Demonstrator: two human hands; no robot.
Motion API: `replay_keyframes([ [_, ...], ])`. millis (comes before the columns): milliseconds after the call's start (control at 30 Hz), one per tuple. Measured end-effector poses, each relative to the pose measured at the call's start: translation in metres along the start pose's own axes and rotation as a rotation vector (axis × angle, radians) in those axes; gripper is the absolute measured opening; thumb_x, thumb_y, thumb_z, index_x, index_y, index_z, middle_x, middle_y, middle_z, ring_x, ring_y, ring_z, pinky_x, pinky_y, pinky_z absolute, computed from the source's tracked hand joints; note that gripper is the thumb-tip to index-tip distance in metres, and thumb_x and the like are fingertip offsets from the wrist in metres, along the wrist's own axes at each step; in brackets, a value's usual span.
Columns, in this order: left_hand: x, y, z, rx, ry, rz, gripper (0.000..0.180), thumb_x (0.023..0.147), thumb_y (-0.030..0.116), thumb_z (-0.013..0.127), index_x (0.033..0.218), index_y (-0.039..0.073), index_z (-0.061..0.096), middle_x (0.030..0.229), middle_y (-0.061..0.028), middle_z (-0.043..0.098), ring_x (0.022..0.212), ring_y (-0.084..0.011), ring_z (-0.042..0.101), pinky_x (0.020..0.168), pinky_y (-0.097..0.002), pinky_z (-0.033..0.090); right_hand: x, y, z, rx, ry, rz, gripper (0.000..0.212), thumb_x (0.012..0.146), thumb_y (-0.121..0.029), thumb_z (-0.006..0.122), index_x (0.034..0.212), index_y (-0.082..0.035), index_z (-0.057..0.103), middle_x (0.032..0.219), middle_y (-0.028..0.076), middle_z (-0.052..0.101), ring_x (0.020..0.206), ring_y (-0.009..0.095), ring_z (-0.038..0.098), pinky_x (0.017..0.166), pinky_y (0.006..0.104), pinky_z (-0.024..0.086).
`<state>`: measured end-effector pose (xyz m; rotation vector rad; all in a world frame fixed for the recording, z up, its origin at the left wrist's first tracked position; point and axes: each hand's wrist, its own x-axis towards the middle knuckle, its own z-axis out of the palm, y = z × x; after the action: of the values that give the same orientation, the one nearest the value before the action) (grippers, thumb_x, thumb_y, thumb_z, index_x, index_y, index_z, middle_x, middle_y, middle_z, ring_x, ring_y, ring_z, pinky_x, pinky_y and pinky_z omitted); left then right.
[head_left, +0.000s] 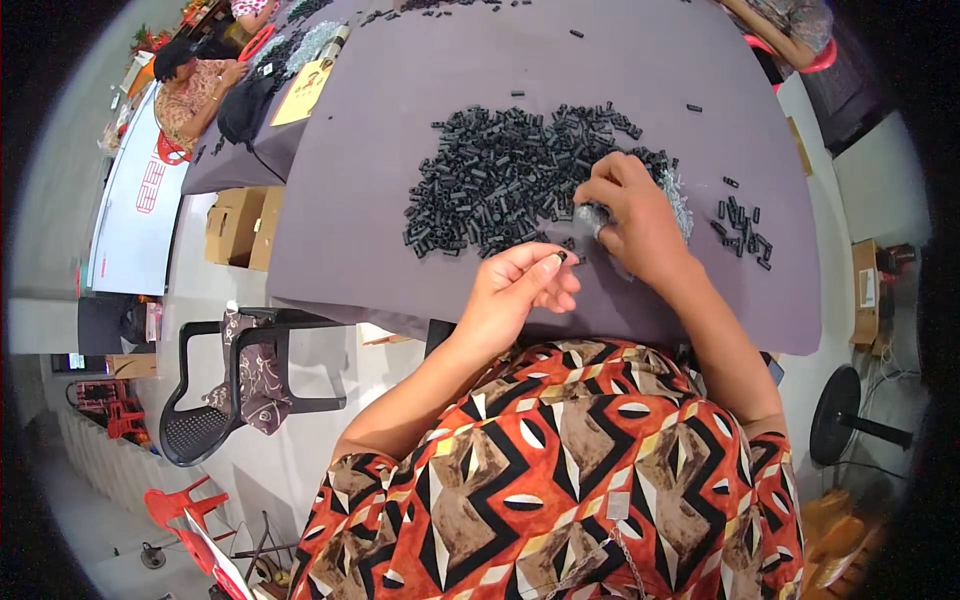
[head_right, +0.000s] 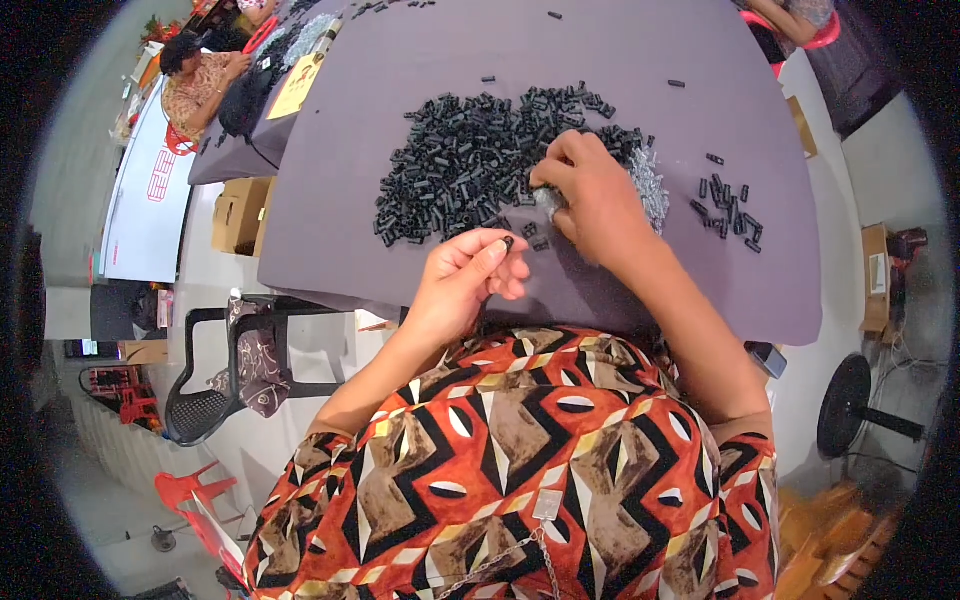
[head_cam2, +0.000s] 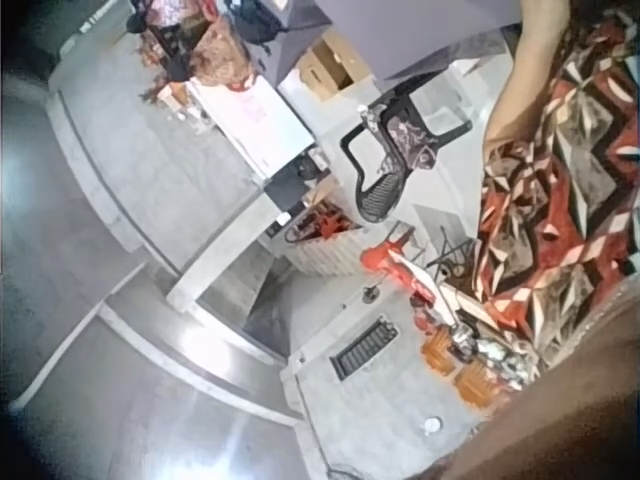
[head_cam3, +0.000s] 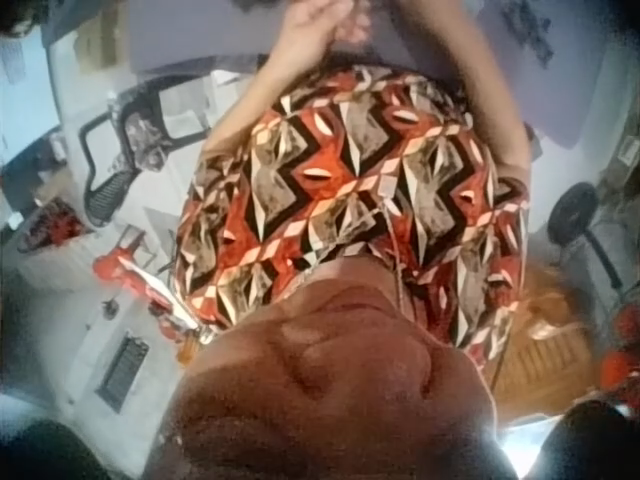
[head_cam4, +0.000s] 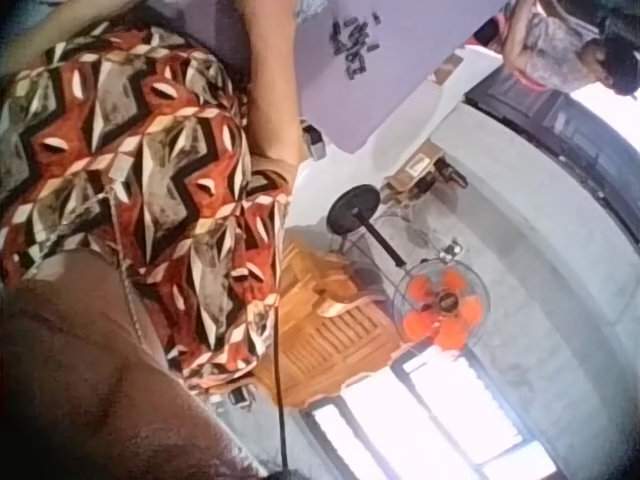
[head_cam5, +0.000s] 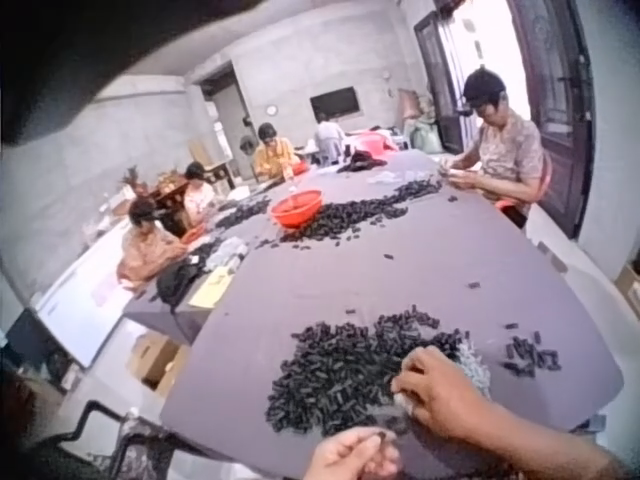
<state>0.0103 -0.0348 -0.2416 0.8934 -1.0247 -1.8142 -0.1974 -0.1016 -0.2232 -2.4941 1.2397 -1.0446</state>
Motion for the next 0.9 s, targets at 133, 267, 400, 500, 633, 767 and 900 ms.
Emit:
replay_keyframes([
  [133, 0.001, -0.003, 0.000, 0.003, 0.004, -0.018, 0.026, 0.103, 0.019, 0.054, 0.115, -0.002, 0.063, 0.090, -0.0098, 0.069, 0.073, -0.0156, 0.067, 0.068, -0.0275, 0.055, -0.003, 0.001, -0.004, 0.124, -0.075, 0.112, 0.033, 0.064, 0.005, 0.065, 0.096, -0.004, 0.063, 0.092, 0.011, 0.059, 0.093, 0.033, 0.057, 0.078, 0.0402, 0.050],
  [267, 0.003, -0.002, 0.000, 0.011, 0.007, -0.031, 0.027, 0.103, 0.021, 0.054, 0.114, -0.002, 0.063, 0.090, -0.0094, 0.069, 0.073, -0.0156, 0.067, 0.069, -0.0277, 0.054, -0.010, -0.005, -0.008, 0.477, -0.045, 0.336, 0.026, 0.072, 0.009, 0.066, 0.096, -0.002, 0.062, 0.083, 0.003, 0.061, 0.079, 0.015, 0.060, 0.072, 0.0294, 0.049],
  [400, -0.001, 0.001, 0.003, 0.061, 0.020, -0.009, 0.025, 0.103, 0.020, 0.053, 0.112, -0.002, 0.063, 0.088, -0.0073, 0.069, 0.072, -0.0133, 0.066, 0.067, -0.0261, 0.054, -0.017, -0.028, -0.020, 0.960, -0.116, 0.451, 0.016, 0.081, 0.005, 0.069, 0.095, -0.003, 0.064, 0.080, -0.004, 0.061, 0.077, 0.004, 0.058, 0.068, 0.0225, 0.048],
  [500, -0.002, 0.001, 0.010, 0.115, -0.009, 0.052, 0.024, 0.104, 0.018, 0.051, 0.112, -0.002, 0.062, 0.088, -0.0071, 0.068, 0.072, -0.0131, 0.065, 0.068, -0.0260, 0.054, -0.024, -0.032, -0.020, 0.991, -0.171, 0.453, 0.014, 0.083, 0.005, 0.068, 0.094, -0.002, 0.064, 0.081, -0.002, 0.062, 0.078, 0.006, 0.059, 0.071, 0.0230, 0.049],
  [633, -0.004, -0.001, 0.013, 0.111, -0.010, 0.038, 0.024, 0.104, 0.017, 0.051, 0.112, -0.002, 0.061, 0.088, -0.0069, 0.067, 0.071, -0.0127, 0.064, 0.068, -0.0259, 0.053, -0.033, -0.027, -0.013, 0.999, -0.170, 0.446, 0.013, 0.082, 0.005, 0.068, 0.093, -0.002, 0.065, 0.084, -0.001, 0.062, 0.079, 0.007, 0.060, 0.071, 0.0247, 0.050],
  [767, -0.004, -0.003, 0.013, 0.165, -0.024, 0.011, 0.023, 0.104, 0.018, 0.051, 0.111, -0.002, 0.061, 0.085, -0.0054, 0.066, 0.070, -0.0122, 0.063, 0.067, -0.0250, 0.053, -0.036, -0.026, -0.018, 0.917, -0.209, 0.421, 0.014, 0.079, 0.005, 0.069, 0.093, 0.000, 0.065, 0.084, 0.001, 0.063, 0.080, 0.009, 0.061, 0.071, 0.0263, 0.050],
  [900, -0.002, 0.001, 0.007, 0.196, -0.103, -0.116, 0.024, 0.104, 0.018, 0.051, 0.111, -0.002, 0.062, 0.083, -0.0061, 0.067, 0.066, -0.0125, 0.063, 0.062, -0.0247, 0.051, -0.033, -0.025, -0.029, 0.751, -0.274, 0.326, 0.012, 0.079, 0.004, 0.070, 0.089, 0.002, 0.063, 0.090, 0.004, 0.063, 0.084, 0.013, 0.062, 0.074, 0.0276, 0.050],
])
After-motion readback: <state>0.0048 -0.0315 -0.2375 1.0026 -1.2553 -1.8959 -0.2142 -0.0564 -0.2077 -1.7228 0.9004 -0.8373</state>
